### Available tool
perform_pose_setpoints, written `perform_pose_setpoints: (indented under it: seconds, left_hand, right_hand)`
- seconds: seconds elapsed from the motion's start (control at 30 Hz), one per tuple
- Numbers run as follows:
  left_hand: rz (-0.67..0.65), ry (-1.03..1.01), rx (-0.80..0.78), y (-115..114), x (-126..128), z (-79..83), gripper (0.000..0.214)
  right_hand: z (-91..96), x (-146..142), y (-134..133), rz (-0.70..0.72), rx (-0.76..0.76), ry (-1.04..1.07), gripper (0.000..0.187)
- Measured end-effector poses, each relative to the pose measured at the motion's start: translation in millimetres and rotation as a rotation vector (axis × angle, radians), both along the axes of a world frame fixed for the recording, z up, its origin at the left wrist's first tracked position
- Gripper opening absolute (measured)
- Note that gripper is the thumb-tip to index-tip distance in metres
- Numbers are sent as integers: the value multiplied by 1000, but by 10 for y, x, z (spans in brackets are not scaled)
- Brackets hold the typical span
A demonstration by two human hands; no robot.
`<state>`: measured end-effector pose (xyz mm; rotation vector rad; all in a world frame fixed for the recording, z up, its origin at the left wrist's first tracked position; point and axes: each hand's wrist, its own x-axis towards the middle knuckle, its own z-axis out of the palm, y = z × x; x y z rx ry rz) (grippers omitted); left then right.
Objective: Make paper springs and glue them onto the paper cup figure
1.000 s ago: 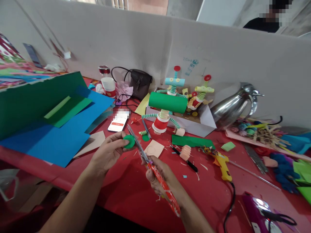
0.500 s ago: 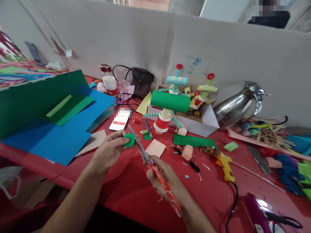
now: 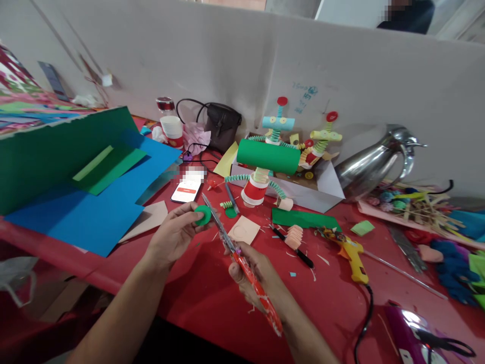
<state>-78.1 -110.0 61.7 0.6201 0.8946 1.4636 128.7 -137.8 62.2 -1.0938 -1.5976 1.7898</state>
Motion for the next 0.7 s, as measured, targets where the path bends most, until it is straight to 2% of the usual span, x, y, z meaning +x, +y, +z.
perform_pose_setpoints:
  seconds: [0.2, 0.33, 0.7]
  left_hand:
    - [70, -36, -13, 7, 43, -11, 16]
    - [78, -38, -1, 5, 41, -35, 16]
    - [94, -54, -4, 16, 33, -48, 15]
  right_hand:
    - [22, -15, -34, -33, -6, -20, 65]
    - [77, -13, -10, 28, -18, -14, 68]
    - [104, -56, -59, -38, -132, 1, 63]
